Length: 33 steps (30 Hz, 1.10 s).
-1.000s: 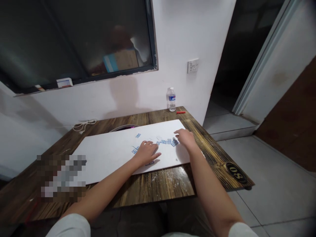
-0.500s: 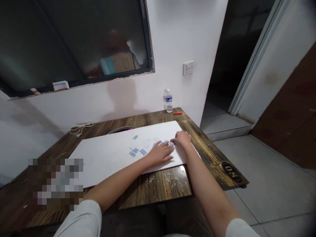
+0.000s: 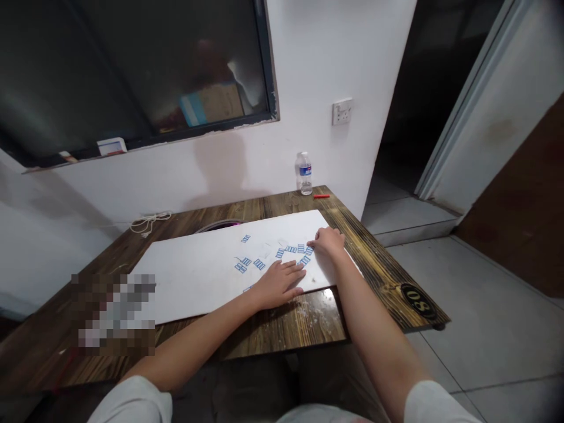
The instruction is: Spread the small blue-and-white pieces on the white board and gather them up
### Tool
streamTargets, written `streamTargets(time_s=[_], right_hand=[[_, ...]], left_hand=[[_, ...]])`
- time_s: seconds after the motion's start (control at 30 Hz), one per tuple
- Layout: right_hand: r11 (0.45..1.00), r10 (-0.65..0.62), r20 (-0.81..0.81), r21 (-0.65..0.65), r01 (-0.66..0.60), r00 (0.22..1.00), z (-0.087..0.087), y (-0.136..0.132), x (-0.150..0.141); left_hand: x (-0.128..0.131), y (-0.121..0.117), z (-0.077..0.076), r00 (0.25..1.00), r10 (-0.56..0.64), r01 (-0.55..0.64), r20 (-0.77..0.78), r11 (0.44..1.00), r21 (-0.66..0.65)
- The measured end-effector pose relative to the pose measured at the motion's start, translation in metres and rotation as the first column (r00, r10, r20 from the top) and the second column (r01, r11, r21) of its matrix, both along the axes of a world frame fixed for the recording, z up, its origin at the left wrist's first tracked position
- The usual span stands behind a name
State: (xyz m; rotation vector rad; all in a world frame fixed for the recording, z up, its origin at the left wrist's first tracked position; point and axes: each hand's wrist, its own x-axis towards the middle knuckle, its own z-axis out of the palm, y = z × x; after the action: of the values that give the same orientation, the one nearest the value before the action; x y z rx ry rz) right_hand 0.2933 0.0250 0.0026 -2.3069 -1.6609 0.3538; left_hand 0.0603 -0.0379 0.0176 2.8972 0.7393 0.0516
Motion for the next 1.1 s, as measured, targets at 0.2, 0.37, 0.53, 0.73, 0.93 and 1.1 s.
streamTargets(time_s=[0.2, 0.37, 0.53, 0.73, 0.93, 1.1], right_hand=[[0.998, 0.007, -0.039, 0.068, -0.004, 0.999, 0.006, -0.001, -0.005], [0.957, 0.205, -0.053, 0.218, -0.189, 0.977, 0.011, -0.003, -0.023], [0.792, 0.533, 0.035, 0.331, -0.513, 0.846, 0.014, -0.014, -0.052], [0.477, 0.807, 0.174, 0.371, -0.796, 0.565, 0.010, -0.043, -0.107], [0.387, 0.881, 0.199, 0.215, -0.897, 0.429, -0.002, -0.059, -0.140], [0.383, 0.894, 0.165, 0.199, -0.902, 0.417, -0.002, -0.058, -0.139]], left_hand=[[-0.037, -0.030, -0.003, 0.997, 0.051, -0.052, 0.055, 0.999, 0.013], [-0.091, -0.024, -0.006, 0.962, 0.263, -0.268, 0.073, 0.959, 0.088], [-0.135, 0.003, -0.015, 0.883, 0.468, -0.470, 0.044, 0.876, 0.109], [-0.140, 0.030, -0.012, 0.857, 0.515, -0.515, 0.028, 0.852, 0.096], [-0.136, 0.053, -0.007, 0.851, 0.525, -0.524, 0.027, 0.844, 0.111], [-0.138, 0.060, -0.008, 0.838, 0.545, -0.542, 0.002, 0.833, 0.110]])
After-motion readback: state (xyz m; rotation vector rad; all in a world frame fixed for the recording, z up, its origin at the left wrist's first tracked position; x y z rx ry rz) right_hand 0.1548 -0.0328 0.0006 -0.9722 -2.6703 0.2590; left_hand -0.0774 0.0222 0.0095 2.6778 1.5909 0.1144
